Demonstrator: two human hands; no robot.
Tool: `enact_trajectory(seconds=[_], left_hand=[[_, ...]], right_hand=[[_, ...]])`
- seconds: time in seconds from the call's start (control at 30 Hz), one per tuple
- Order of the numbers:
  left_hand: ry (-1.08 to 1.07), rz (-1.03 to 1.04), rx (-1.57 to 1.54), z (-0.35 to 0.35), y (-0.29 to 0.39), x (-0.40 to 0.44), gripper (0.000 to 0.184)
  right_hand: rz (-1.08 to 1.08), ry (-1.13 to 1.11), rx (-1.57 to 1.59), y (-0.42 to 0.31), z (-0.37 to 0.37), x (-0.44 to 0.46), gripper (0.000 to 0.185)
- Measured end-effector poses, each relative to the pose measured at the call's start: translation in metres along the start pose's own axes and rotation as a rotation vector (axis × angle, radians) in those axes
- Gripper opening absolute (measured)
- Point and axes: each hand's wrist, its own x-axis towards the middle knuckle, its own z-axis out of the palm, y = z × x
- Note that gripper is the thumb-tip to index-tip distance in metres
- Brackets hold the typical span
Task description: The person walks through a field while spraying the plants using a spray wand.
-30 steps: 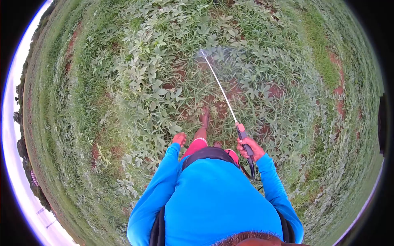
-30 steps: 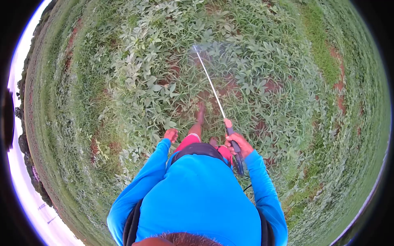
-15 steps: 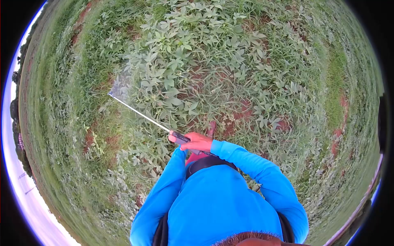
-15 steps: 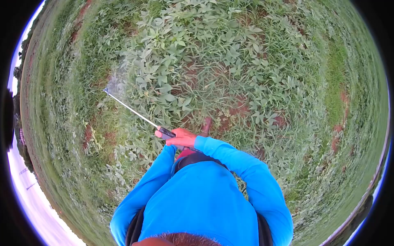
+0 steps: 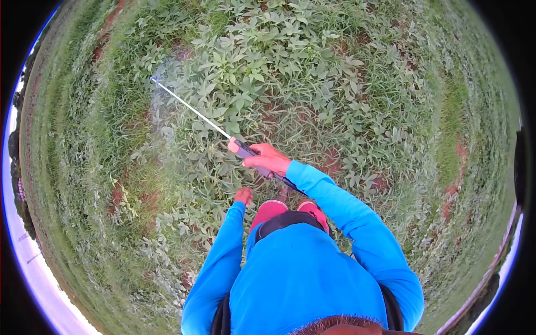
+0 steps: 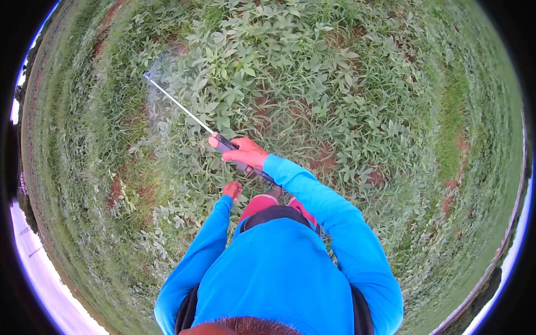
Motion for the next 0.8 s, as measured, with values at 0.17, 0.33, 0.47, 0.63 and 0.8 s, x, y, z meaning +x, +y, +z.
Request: enact_trajectory(seconds=[0.17,0.33,0.47,0.63,0.8], left_hand=[[-0.076,0.042,-0.050,0.031,0.022,0.018,0.034],[-0.143,0.040,0.149,0.062,0.038,0.032,0.035],[-0.181,0.004,0.201,0.083,0.053,0.034,0.035],[-0.205,-0.026,0.309,0.099,0.076,0.043,0.033],[-0.164,-0.025,0.430,0.132,0.104,0.049,0.026]], right_hand=[[-0.014,0.122,0.260,0.022,-0.029,-0.103,0.041],[0.047,0.302,0.335,0.064,-0.035,-0.218,0.050],[0.144,0.419,0.488,0.071,-0.030,-0.290,0.050],[0.251,0.542,0.729,0.099,-0.032,-0.367,0.050],[0.163,0.676,1.034,0.149,-0.056,-0.424,0.053]])
